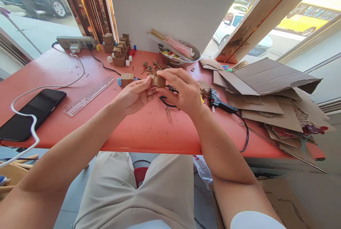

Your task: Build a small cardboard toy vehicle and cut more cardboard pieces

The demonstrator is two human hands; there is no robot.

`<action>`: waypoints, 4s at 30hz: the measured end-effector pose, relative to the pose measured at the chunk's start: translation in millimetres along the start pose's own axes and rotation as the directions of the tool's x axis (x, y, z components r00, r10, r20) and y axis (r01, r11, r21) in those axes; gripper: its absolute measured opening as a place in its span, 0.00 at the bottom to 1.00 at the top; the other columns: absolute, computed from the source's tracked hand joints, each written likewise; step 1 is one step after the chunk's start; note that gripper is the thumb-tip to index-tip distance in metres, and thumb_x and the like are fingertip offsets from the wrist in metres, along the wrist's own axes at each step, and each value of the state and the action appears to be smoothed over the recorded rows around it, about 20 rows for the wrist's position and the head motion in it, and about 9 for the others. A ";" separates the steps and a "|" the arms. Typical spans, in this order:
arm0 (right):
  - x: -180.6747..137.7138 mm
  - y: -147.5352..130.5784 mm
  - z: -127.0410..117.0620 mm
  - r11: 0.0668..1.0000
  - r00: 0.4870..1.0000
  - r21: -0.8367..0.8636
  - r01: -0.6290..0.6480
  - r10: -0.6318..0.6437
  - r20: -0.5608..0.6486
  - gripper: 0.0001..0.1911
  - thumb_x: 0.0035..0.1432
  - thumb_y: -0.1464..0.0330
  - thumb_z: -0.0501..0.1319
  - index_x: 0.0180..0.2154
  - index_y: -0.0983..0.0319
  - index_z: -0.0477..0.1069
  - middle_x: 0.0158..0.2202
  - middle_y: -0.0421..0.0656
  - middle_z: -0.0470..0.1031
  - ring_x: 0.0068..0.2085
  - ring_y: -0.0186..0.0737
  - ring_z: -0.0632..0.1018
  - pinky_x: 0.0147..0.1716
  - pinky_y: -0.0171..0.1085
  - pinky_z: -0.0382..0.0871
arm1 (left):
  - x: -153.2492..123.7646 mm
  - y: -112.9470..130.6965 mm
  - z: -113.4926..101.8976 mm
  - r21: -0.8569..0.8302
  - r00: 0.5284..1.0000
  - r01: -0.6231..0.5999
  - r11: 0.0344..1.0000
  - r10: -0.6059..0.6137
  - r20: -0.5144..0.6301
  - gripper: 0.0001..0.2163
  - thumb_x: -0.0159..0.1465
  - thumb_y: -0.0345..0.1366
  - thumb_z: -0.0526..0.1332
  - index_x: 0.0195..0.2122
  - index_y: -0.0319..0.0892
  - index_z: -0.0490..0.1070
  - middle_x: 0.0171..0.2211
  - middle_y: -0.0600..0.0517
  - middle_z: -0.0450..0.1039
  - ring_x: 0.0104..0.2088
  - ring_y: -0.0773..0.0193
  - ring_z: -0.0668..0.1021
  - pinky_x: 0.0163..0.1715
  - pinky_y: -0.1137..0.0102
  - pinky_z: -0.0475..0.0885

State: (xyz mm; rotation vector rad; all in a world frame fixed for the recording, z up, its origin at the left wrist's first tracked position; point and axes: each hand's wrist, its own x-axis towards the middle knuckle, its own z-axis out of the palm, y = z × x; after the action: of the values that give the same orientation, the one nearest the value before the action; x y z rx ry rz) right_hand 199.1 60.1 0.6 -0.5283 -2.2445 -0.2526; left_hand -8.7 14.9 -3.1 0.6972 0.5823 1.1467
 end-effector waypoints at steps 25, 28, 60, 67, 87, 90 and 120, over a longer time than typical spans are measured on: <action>2.4 -4.0 -3.8 1.000 1.000 0.011 -0.009 0.009 -0.028 0.28 0.77 0.48 0.55 0.61 0.58 0.80 0.53 0.54 0.86 0.53 0.50 0.86 0.54 0.49 0.84 | 2.0 -0.9 -1.7 0.000 1.000 0.000 1.000 0.000 -0.006 0.09 0.75 0.38 0.67 0.37 0.42 0.82 0.32 0.53 0.88 0.37 0.64 0.90 0.56 0.66 0.84; 2.6 -2.8 -4.0 1.000 1.000 0.010 -0.004 0.004 -0.014 0.28 0.78 0.49 0.55 0.61 0.58 0.80 0.55 0.55 0.86 0.55 0.51 0.86 0.55 0.49 0.83 | 2.5 -0.9 -3.3 -0.001 1.000 -0.004 1.000 0.004 -0.009 0.07 0.75 0.37 0.67 0.39 0.43 0.82 0.32 0.54 0.88 0.36 0.64 0.90 0.56 0.67 0.84; 3.9 -5.9 -6.1 0.999 0.999 0.002 -0.051 0.051 -0.017 0.25 0.77 0.50 0.57 0.62 0.56 0.81 0.55 0.52 0.86 0.54 0.49 0.87 0.54 0.47 0.85 | 1.2 -0.9 -9.7 0.087 0.992 -0.123 0.989 0.120 0.037 0.12 0.63 0.32 0.78 0.36 0.44 0.74 0.33 0.58 0.86 0.36 0.65 0.90 0.52 0.66 0.84; 4.2 -6.2 -6.2 0.998 0.999 0.038 -0.045 0.045 -0.005 0.26 0.77 0.50 0.58 0.62 0.57 0.81 0.55 0.52 0.86 0.54 0.49 0.86 0.55 0.47 0.85 | 1.7 0.1 -11.5 0.073 0.993 -0.108 0.991 0.105 0.050 0.10 0.64 0.30 0.77 0.35 0.44 0.75 0.33 0.58 0.85 0.35 0.67 0.89 0.52 0.68 0.84; 5.4 -2.9 -4.7 0.967 0.995 0.252 0.035 -0.010 -0.100 0.20 0.75 0.55 0.65 0.63 0.51 0.79 0.56 0.46 0.87 0.55 0.46 0.87 0.59 0.45 0.83 | 0.4 -0.4 -3.2 0.146 0.981 -0.193 0.970 0.190 0.033 0.19 0.52 0.35 0.85 0.35 0.44 0.75 0.30 0.60 0.83 0.33 0.66 0.88 0.44 0.69 0.86; 4.5 -2.6 -5.8 0.973 0.996 0.231 0.016 0.004 -0.088 0.19 0.75 0.55 0.64 0.62 0.51 0.80 0.55 0.46 0.87 0.55 0.47 0.87 0.58 0.46 0.84 | 0.4 -0.7 -2.8 0.140 0.977 -0.213 0.967 0.208 0.051 0.22 0.47 0.37 0.87 0.35 0.45 0.76 0.30 0.59 0.83 0.32 0.66 0.87 0.41 0.70 0.85; 0.5 -16.0 20.4 0.971 0.985 0.216 -0.098 0.125 -0.116 0.16 0.74 0.56 0.65 0.57 0.54 0.73 0.57 0.50 0.84 0.58 0.50 0.84 0.57 0.50 0.83 | -0.7 -3.7 1.1 0.200 0.953 -0.302 0.932 0.299 0.045 0.25 0.46 0.44 0.87 0.44 0.46 0.83 0.40 0.50 0.88 0.49 0.52 0.89 0.45 0.67 0.85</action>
State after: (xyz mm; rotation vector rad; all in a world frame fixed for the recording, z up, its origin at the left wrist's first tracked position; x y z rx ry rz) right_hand 177.9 53.0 -12.7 -0.5078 -2.0771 0.0090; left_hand -5.9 13.1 -5.1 0.9966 0.6009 1.3764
